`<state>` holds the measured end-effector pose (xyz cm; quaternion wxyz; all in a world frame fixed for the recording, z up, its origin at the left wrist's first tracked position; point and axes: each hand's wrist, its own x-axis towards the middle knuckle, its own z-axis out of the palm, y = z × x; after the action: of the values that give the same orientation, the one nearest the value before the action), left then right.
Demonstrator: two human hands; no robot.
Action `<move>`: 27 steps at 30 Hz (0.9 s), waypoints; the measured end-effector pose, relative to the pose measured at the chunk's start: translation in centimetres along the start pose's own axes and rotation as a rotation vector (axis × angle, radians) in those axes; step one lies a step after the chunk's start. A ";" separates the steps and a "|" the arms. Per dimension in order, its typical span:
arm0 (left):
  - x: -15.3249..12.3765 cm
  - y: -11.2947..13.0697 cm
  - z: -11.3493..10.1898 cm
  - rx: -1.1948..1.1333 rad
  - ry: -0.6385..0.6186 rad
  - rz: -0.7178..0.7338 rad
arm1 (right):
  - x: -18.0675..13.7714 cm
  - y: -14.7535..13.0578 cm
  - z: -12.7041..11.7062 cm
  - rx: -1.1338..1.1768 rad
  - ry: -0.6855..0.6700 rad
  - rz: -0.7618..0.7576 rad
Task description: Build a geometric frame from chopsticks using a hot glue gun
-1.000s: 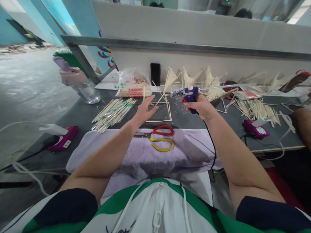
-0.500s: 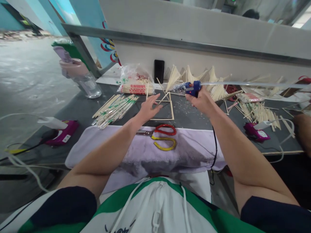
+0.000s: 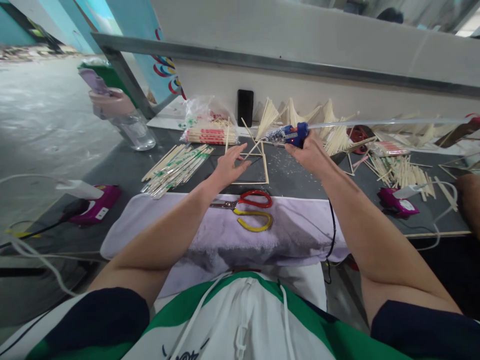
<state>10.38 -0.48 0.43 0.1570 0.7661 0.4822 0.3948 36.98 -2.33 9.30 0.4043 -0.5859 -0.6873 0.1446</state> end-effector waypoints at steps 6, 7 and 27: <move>-0.2 0.6 -0.3 0.037 -0.012 -0.014 | 0.3 0.5 0.0 -0.041 0.046 -0.043; -0.2 0.6 -0.3 0.037 -0.014 -0.012 | 0.3 0.6 0.0 -0.041 0.054 -0.062; -0.1 0.0 0.0 0.059 -0.020 0.018 | 1.2 0.4 0.3 0.016 0.037 -0.135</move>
<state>10.36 -0.55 0.38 0.1358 0.7787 0.4850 0.3740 37.04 -0.99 9.29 0.4304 -0.5376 -0.7164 0.1116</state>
